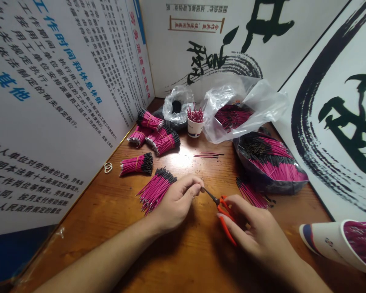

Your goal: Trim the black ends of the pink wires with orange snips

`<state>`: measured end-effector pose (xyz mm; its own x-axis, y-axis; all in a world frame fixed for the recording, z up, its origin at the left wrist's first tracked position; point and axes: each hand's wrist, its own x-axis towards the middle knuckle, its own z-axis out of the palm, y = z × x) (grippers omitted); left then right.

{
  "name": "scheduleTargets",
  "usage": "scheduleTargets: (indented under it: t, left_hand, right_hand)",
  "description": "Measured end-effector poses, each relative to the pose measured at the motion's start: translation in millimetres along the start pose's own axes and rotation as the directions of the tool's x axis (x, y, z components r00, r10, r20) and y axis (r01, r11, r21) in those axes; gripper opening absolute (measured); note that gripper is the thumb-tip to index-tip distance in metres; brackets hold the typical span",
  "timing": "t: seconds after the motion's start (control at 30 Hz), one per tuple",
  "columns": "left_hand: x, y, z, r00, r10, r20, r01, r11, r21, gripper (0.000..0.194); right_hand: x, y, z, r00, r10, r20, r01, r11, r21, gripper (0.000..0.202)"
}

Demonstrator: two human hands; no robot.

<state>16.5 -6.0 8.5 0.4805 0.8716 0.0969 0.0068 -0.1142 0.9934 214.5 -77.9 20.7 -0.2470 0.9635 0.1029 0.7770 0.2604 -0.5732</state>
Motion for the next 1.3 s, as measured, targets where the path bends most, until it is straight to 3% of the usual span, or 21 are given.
scheduleTargets:
  t: [0.3, 0.47, 0.87, 1.3]
  left_hand:
    - [0.7, 2.6, 0.7, 1.000, 0.010, 0.011, -0.010, 1.000, 0.015, 0.019]
    - [0.6, 0.5, -0.4, 1.000, 0.011, 0.013, -0.011, 1.000, -0.009, 0.020]
    - [-0.5, -0.5, 0.6, 0.999, -0.028, 0.032, 0.032, 0.991, -0.129, 0.019]
    - [-1.1, -0.3, 1.3, 0.998, -0.054, 0.029, 0.057, 0.990, -0.132, 0.016]
  right_hand:
    - [-0.2, 1.1, -5.1, 0.999, -0.050, -0.015, 0.050, 0.999, 0.002, 0.011]
    - [0.3, 1.7, -3.4, 0.999, -0.012, -0.046, 0.012, 1.000, 0.005, 0.010]
    - [-1.5, 0.6, 0.1, 1.000, -0.005, -0.007, 0.005, 1.000, -0.005, 0.012]
    - [-1.0, -0.9, 0.8, 1.000, -0.009, -0.002, 0.009, 1.000, 0.004, 0.011]
